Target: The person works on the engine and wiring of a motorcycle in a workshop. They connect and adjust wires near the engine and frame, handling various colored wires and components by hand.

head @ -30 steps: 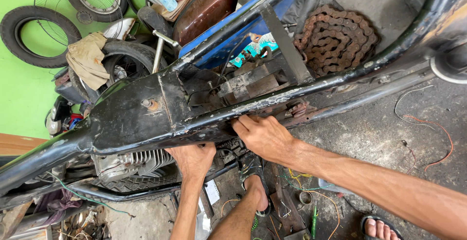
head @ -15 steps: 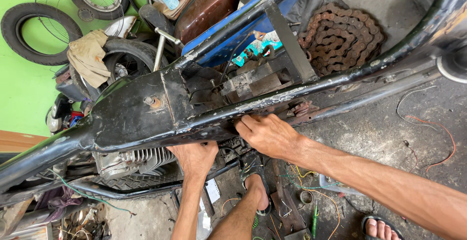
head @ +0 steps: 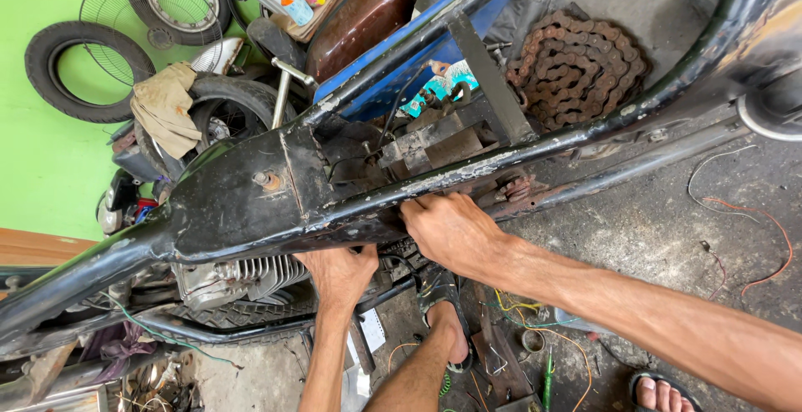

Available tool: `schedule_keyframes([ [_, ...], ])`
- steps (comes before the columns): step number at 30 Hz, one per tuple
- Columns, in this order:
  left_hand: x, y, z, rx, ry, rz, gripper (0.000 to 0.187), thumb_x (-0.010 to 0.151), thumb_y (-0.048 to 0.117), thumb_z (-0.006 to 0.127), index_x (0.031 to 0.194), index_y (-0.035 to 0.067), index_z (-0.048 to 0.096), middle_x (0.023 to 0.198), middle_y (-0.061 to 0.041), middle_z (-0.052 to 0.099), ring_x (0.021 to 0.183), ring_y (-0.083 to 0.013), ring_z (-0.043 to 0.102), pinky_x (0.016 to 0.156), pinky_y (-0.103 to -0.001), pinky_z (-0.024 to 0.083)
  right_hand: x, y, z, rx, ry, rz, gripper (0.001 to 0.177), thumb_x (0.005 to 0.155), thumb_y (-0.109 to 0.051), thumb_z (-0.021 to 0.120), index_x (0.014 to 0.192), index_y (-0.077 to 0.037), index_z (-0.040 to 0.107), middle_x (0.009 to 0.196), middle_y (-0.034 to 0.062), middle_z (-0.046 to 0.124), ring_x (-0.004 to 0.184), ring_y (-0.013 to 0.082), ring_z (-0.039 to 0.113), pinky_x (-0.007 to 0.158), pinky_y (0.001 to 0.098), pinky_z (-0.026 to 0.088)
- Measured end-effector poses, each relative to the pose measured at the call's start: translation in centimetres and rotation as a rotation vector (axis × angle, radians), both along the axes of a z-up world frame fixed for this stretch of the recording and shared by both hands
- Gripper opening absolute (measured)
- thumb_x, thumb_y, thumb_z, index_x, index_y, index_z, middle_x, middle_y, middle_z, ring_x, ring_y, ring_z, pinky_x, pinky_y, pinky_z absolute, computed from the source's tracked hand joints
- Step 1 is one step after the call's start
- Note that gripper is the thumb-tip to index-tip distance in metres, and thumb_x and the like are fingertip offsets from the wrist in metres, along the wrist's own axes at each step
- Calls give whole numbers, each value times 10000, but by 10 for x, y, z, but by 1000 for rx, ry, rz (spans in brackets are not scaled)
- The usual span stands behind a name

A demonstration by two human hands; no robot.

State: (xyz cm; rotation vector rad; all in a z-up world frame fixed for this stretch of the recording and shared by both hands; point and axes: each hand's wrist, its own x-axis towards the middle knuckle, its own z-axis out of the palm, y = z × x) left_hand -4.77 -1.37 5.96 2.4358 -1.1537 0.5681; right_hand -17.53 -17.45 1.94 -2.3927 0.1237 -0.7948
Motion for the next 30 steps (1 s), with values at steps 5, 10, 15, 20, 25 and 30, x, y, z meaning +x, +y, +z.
schedule_keyframes([
  [5,3,1,-3,-13,8,17,184,742,257,760,862,119,741,839,-97,754,1009,-426,694,1038,-665,278,-3,0,-9,-146,-24,-16,166,996,-86,536,982,-38,695,854,164,726,634,315,757,561,395,608],
  [10,-3,-1,4,-17,25,32,271,748,289,779,959,121,752,940,-89,767,1058,-411,688,1030,-666,280,7,1,-13,-279,-101,-22,173,947,-5,546,1006,-21,707,850,163,700,616,330,746,519,396,581],
  [15,-6,1,8,-96,14,4,109,713,140,736,819,119,746,756,-60,745,888,-383,706,969,-584,363,-8,-3,23,-58,228,91,235,1011,-43,518,1092,-20,737,976,190,736,655,263,761,620,360,647],
  [20,15,22,-19,-202,136,108,125,730,33,672,748,126,753,732,-32,746,834,-267,705,898,-462,478,-3,0,-5,20,87,28,182,1011,-166,532,949,-61,666,870,132,684,711,391,711,595,504,587],
  [25,-16,27,22,-711,1084,193,97,958,-58,431,914,-21,508,689,-206,653,501,-214,543,410,-283,328,4,7,-26,1,7,-54,153,1025,-178,559,914,-84,606,789,87,626,686,348,658,600,499,537],
  [30,-10,24,14,-748,1547,6,303,1010,217,264,935,67,516,944,-127,636,679,-291,576,481,-305,270,1,-1,-27,62,-91,44,134,1030,-158,566,985,-43,620,829,101,630,743,331,652,664,459,529],
])
